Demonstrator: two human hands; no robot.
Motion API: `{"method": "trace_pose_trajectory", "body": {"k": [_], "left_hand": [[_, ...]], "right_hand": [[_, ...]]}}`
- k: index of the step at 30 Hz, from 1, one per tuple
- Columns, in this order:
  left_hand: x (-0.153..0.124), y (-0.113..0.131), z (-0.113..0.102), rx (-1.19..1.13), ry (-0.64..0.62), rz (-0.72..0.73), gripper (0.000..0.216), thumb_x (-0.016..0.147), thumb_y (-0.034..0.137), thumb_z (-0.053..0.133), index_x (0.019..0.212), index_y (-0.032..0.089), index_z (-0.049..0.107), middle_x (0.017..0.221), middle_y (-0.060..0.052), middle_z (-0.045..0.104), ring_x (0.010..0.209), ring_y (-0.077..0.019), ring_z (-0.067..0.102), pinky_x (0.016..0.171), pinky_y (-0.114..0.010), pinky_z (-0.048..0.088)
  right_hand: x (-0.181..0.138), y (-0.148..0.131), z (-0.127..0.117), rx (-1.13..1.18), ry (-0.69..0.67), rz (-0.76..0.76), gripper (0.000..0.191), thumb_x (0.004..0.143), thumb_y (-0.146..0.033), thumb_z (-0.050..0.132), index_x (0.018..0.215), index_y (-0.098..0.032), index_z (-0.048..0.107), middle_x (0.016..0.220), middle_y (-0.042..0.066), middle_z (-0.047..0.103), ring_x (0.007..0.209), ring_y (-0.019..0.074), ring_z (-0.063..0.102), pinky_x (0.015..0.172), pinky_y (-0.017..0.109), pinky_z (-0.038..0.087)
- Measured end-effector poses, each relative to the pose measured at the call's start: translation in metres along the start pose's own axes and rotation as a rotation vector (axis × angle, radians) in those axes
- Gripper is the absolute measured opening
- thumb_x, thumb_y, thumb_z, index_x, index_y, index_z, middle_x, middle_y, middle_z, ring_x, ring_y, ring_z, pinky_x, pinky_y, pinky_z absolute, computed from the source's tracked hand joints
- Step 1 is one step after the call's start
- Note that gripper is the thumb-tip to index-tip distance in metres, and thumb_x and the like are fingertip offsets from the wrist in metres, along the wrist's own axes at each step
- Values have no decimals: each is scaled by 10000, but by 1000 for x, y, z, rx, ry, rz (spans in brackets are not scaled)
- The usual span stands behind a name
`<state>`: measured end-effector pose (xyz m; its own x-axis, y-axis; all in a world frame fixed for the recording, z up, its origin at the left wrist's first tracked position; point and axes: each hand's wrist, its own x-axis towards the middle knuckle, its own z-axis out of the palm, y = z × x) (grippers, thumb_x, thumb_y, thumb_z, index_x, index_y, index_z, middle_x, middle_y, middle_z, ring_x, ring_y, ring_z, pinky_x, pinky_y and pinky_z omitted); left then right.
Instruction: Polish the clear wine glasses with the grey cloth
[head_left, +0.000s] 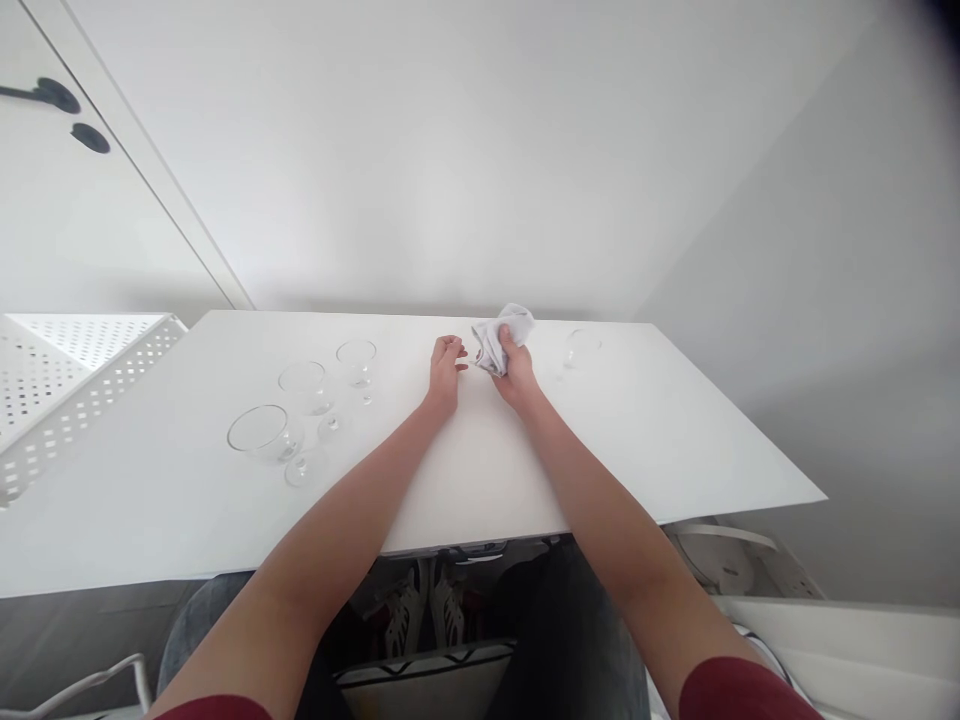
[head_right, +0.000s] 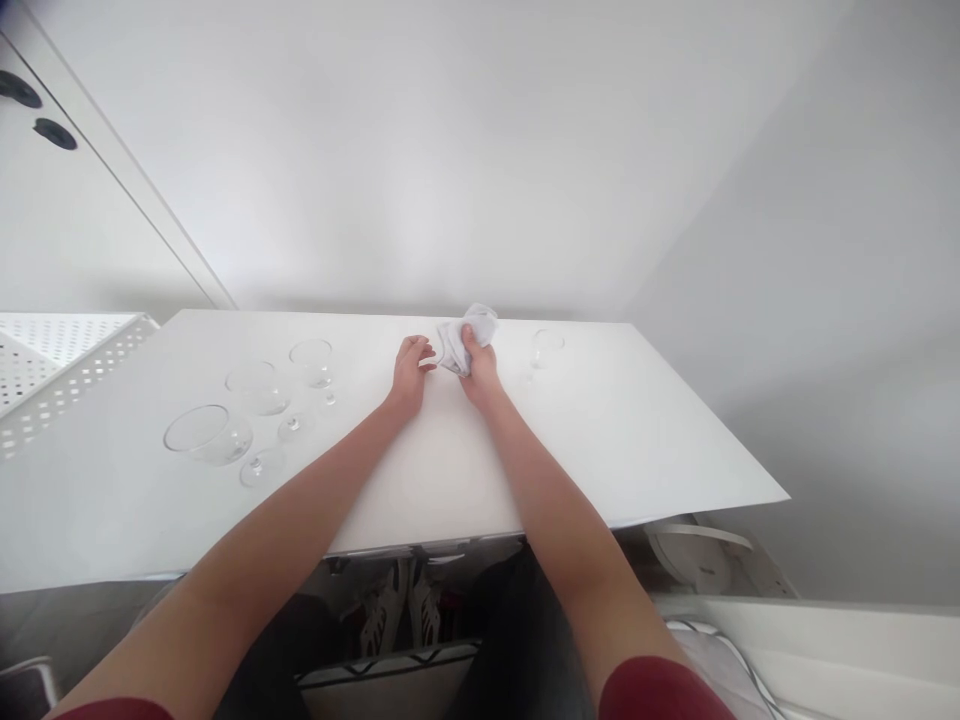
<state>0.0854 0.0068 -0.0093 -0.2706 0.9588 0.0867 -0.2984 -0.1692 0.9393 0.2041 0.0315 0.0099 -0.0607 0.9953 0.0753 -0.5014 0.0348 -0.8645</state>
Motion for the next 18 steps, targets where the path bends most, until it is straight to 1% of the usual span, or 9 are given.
{"method": "trace_pose_trajectory", "body": {"k": [3, 5, 7, 9, 11, 12, 14, 17, 18], "left_hand": [[5, 1, -1, -153, -71, -70, 382, 936, 606, 570, 994, 229, 578, 1075, -63, 679, 1018, -204, 671, 764, -289, 524], [6, 4, -1, -234, -132, -118, 530, 907, 733, 536, 1052, 225, 586, 1040, -78, 703, 966, -229, 700, 747, -320, 547], [4, 8, -1, -283, -180, -164, 660, 865, 825, 512, 1114, 219, 597, 1031, -98, 721, 911, -254, 722, 709, -352, 561], [2, 13, -1, -297, -214, -161, 688, 839, 826, 558, 1145, 212, 610, 1061, -115, 732, 901, -266, 733, 695, -366, 569], [0, 16, -1, -284, -225, -125, 610, 833, 738, 653, 1119, 200, 636, 1094, -121, 738, 939, -258, 735, 747, -360, 576], [0, 16, -1, -275, -214, -103, 556, 836, 685, 684, 1091, 192, 649, 1102, -122, 740, 963, -248, 732, 788, -355, 576], [1, 16, 0, -260, -157, -58, 474, 848, 612, 706, 1038, 179, 666, 1091, -121, 746, 993, -232, 725, 857, -349, 568], [4, 10, 2, -231, -61, 30, 424, 857, 565, 719, 1048, 190, 669, 1088, -109, 753, 1026, -220, 720, 912, -350, 557], [5, 8, 2, -215, -36, 48, 416, 856, 560, 724, 1049, 196, 668, 1092, -104, 754, 1033, -216, 719, 919, -345, 555]], "right_hand": [[-4, 4, 2, -49, -190, 160, 563, 733, -697, 815, 972, -217, 642, 800, 39, 726, 831, 223, 706, 620, 303, 539], [-9, 4, 4, -90, -291, 260, 551, 714, -661, 855, 946, -204, 651, 774, 37, 725, 776, 216, 700, 603, 298, 539], [-13, 2, 3, -133, -361, 355, 517, 724, -623, 869, 910, -189, 657, 715, 30, 706, 669, 201, 672, 574, 308, 546], [-16, -2, 0, -165, -427, 443, 475, 745, -579, 869, 889, -177, 661, 661, 23, 682, 566, 186, 622, 531, 329, 547], [-18, -6, -3, -200, -485, 507, 435, 728, -499, 899, 891, -168, 670, 663, 25, 681, 533, 181, 597, 498, 338, 540], [-18, -7, -3, -226, -500, 511, 414, 711, -448, 916, 897, -165, 678, 686, 30, 691, 548, 181, 604, 504, 335, 542], [-17, -7, -3, -324, -478, 423, 357, 701, -363, 922, 898, -164, 701, 753, 40, 719, 625, 183, 638, 562, 317, 552], [-14, -6, 0, -524, -367, 139, 277, 708, -272, 900, 917, -182, 744, 880, 34, 755, 789, 186, 675, 696, 292, 549], [-13, -6, 1, -560, -352, 89, 276, 701, -256, 900, 923, -186, 752, 907, 31, 761, 823, 187, 679, 721, 288, 544]]}}
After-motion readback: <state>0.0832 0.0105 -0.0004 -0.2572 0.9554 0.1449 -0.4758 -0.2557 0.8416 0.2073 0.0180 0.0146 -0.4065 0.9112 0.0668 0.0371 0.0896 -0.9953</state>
